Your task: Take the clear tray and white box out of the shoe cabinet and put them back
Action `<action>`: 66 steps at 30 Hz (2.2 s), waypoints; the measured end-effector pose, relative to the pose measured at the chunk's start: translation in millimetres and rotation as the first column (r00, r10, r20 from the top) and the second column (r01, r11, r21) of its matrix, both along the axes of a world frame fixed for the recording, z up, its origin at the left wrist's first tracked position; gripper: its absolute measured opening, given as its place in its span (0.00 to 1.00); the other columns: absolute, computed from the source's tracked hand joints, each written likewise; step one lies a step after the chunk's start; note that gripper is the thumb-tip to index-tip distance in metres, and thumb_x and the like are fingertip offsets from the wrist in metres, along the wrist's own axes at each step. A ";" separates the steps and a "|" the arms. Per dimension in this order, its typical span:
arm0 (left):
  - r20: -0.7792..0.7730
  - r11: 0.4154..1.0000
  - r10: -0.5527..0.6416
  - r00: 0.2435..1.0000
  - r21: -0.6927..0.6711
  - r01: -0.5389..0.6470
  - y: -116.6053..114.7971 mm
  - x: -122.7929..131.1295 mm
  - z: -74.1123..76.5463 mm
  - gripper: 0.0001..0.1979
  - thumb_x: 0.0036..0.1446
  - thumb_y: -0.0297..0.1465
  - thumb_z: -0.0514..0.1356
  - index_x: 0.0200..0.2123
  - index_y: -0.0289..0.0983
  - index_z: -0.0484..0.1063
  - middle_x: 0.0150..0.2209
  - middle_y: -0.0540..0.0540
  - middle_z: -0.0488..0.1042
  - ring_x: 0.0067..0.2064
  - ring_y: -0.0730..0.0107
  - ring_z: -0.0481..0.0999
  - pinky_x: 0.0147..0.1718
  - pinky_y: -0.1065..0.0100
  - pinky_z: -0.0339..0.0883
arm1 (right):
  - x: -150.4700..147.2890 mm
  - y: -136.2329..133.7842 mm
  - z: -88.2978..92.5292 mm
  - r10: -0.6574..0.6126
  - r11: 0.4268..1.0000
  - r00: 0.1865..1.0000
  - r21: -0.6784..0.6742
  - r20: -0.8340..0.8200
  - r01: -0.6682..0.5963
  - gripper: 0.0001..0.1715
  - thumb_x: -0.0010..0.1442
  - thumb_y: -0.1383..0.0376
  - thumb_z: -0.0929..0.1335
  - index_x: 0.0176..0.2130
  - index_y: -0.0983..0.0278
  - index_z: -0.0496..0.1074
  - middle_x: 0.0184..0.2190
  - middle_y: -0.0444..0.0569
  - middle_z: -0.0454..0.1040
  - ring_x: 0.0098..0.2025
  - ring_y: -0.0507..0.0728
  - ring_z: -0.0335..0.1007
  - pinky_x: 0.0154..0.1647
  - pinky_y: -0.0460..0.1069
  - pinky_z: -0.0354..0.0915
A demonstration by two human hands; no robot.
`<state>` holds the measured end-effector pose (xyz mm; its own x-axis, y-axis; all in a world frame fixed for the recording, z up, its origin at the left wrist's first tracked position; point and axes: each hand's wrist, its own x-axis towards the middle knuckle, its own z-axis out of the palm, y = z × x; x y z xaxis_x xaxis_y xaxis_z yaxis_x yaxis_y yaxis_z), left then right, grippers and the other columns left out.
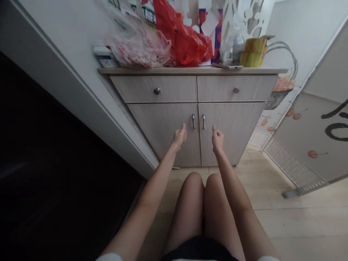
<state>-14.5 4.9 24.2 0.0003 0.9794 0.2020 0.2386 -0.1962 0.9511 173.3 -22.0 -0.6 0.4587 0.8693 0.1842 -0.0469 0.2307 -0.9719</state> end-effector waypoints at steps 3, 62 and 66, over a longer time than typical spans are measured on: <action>0.166 0.983 -0.113 0.980 -0.127 0.135 -14.3 2.7 -11.9 0.36 0.55 0.66 0.33 0.14 0.42 0.45 0.13 0.56 0.43 0.15 0.79 0.44 0.17 0.71 0.40 | -2.7 -26.6 -1.1 0.148 0.984 0.984 -0.085 -0.097 -0.156 0.41 0.48 0.27 0.61 0.22 0.57 0.43 0.16 0.34 0.43 0.16 0.47 0.36 0.14 0.45 0.38; 0.010 0.832 0.430 0.903 0.384 -0.401 -128.4 -75.2 -56.6 0.19 0.61 0.49 0.52 0.36 0.39 0.69 0.25 0.48 0.73 0.28 0.69 0.74 0.31 0.69 0.68 | 75.4 -148.3 -44.6 -0.284 0.956 0.796 0.222 0.534 0.191 0.21 0.67 0.50 0.59 0.45 0.62 0.70 0.31 0.48 0.73 0.34 0.57 0.71 0.36 0.53 0.68; 0.059 0.740 0.553 0.831 0.423 -0.523 -144.5 -101.9 -65.2 0.20 0.59 0.51 0.53 0.36 0.39 0.70 0.26 0.47 0.74 0.28 0.68 0.75 0.29 0.69 0.68 | 97.7 -171.8 -48.6 -0.348 0.937 0.813 0.209 0.466 0.281 0.22 0.65 0.47 0.61 0.46 0.61 0.66 0.32 0.50 0.73 0.33 0.57 0.72 0.31 0.51 0.67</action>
